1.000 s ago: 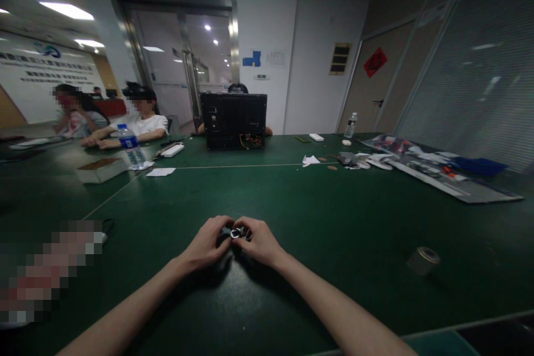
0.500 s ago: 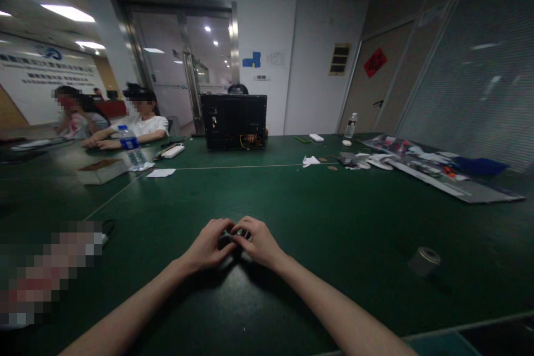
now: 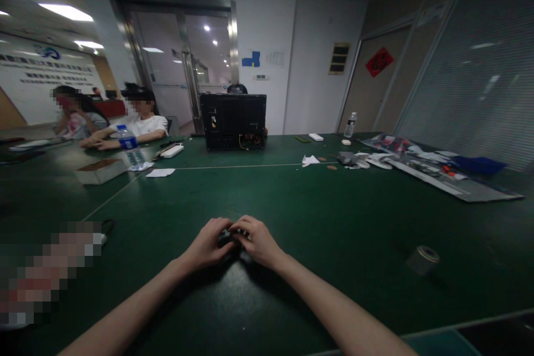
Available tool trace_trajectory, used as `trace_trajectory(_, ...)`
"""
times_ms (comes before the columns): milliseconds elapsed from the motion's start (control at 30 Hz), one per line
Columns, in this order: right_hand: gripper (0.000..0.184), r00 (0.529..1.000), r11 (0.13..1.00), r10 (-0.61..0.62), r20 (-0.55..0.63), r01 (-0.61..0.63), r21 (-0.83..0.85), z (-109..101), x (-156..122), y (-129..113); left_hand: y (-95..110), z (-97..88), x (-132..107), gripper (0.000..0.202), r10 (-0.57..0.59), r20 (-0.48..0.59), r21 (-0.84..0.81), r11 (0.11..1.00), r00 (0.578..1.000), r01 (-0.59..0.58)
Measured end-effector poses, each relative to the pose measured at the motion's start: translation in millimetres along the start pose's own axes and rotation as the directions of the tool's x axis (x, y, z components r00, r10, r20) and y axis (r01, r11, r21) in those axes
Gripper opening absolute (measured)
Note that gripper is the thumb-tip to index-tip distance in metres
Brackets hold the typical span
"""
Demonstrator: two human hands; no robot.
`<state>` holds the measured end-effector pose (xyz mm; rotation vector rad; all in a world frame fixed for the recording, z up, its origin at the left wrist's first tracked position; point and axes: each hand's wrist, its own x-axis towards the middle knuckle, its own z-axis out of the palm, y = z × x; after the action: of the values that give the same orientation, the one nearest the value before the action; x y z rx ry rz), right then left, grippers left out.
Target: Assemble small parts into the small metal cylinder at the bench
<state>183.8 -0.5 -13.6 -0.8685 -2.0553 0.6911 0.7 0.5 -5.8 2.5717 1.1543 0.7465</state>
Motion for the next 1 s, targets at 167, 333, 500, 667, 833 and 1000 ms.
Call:
trace_trajectory(167,0.012,0.999,0.999,0.039,-0.036,-0.039,-0.010,0.1,-0.2,-0.7,-1.0,0.2,0.4,0.014,-0.021,-0.013,0.012,1.000,1.000,0.021)
trace_trajectory(333,0.004,0.998,0.999,0.038,-0.049,-0.039,-0.011,1.0,0.6,1.5,0.3,-1.3,0.3,0.013,-0.012,-0.001,0.002,1.000,1.000,0.012)
trace_trajectory(500,0.011,1.000,1.000,0.004,-0.030,-0.005,-0.018,1.3,1.0,2.0,0.0,-1.5,0.6,0.016,-0.011,0.009,0.012,1.000,1.000,0.011)
trace_trajectory(667,0.016,1.000,0.999,-0.017,-0.026,0.016,-0.035,1.9,0.4,3.3,-1.4,-1.0,0.6,0.017,-0.010,0.021,0.007,1.000,1.000,0.010)
trace_trajectory(833,0.014,0.999,0.998,-0.011,-0.037,0.009,-0.056,2.4,0.7,6.6,-3.2,0.0,0.2,0.017,-0.018,0.009,-0.002,1.000,1.000,0.018)
trace_trajectory(1000,0.008,0.999,0.997,0.022,-0.032,-0.025,-0.077,2.2,1.0,6.1,-4.1,0.4,0.4,0.017,-0.010,0.008,-0.009,1.000,1.000,0.011)
